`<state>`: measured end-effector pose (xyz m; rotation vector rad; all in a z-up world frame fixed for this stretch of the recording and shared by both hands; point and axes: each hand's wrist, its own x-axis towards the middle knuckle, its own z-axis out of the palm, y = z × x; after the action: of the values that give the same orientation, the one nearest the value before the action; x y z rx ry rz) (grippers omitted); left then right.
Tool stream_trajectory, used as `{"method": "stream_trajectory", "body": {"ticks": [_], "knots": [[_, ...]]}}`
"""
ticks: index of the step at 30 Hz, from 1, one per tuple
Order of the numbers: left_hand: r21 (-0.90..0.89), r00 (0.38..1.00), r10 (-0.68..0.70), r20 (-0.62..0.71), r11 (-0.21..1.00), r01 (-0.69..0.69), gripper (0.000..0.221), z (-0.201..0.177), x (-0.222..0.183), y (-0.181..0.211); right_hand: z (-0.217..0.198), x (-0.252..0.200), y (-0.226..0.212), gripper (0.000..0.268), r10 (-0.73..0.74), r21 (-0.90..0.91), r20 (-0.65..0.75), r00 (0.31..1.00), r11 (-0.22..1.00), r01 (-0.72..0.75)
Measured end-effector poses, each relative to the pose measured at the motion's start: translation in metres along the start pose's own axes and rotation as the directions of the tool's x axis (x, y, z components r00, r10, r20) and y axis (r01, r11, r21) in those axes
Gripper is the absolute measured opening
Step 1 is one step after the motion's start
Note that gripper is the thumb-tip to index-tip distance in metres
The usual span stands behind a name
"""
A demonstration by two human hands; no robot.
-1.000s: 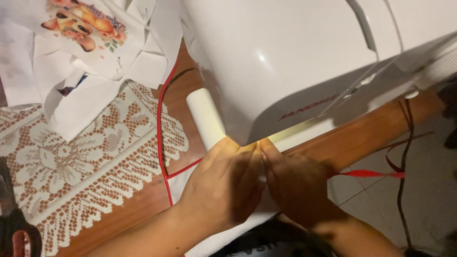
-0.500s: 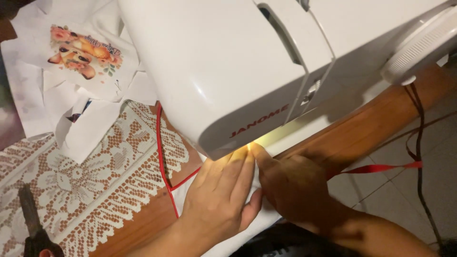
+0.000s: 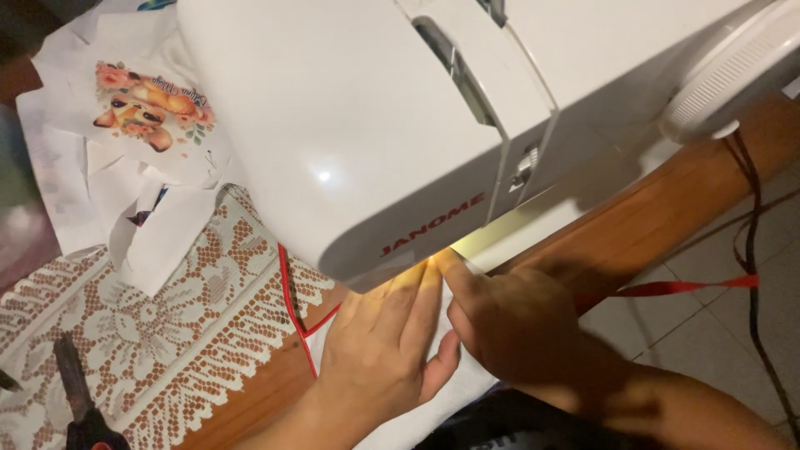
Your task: Trimming excess fabric and thread from a printed baby bib using scissors and a sewing machine.
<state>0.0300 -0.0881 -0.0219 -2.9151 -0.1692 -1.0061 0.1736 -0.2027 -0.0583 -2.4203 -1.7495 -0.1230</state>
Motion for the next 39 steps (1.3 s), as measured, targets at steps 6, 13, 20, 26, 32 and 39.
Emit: {"method": "stream_trajectory", "body": {"ticks": [6,13,20,26,32,39], "knots": [[-0.039,1.0,-0.005,0.022,0.999,0.006,0.048,-0.002,0.002,-0.002,0.001,0.001,0.0,0.045,-0.121,-0.163,-0.325,0.938,0.984,0.07],[0.011,1.0,-0.02,-0.007,1.0,0.02,0.046,-0.003,0.005,-0.003,0.005,0.002,-0.001,0.035,-0.105,-0.193,-0.344,0.933,0.98,0.039],[0.022,0.999,-0.037,-0.011,0.999,0.037,0.047,-0.001,0.002,-0.004,-0.003,0.006,-0.001,0.011,-0.14,-0.209,-0.354,0.925,0.976,0.068],[0.001,0.999,-0.049,0.021,0.999,0.049,0.051,-0.001,0.001,-0.008,-0.005,0.007,0.002,0.018,-0.205,-0.163,-0.371,0.906,0.975,0.154],[-0.038,0.996,-0.076,0.044,0.996,0.078,0.053,0.0,-0.002,-0.01,-0.005,0.008,0.002,0.024,-0.243,-0.189,-0.359,0.901,0.965,0.185],[-0.064,0.992,-0.093,0.087,0.993,0.099,0.055,0.0,-0.005,-0.014,-0.019,0.015,-0.002,0.027,-0.229,-0.185,-0.393,0.891,0.968,0.167]]}}
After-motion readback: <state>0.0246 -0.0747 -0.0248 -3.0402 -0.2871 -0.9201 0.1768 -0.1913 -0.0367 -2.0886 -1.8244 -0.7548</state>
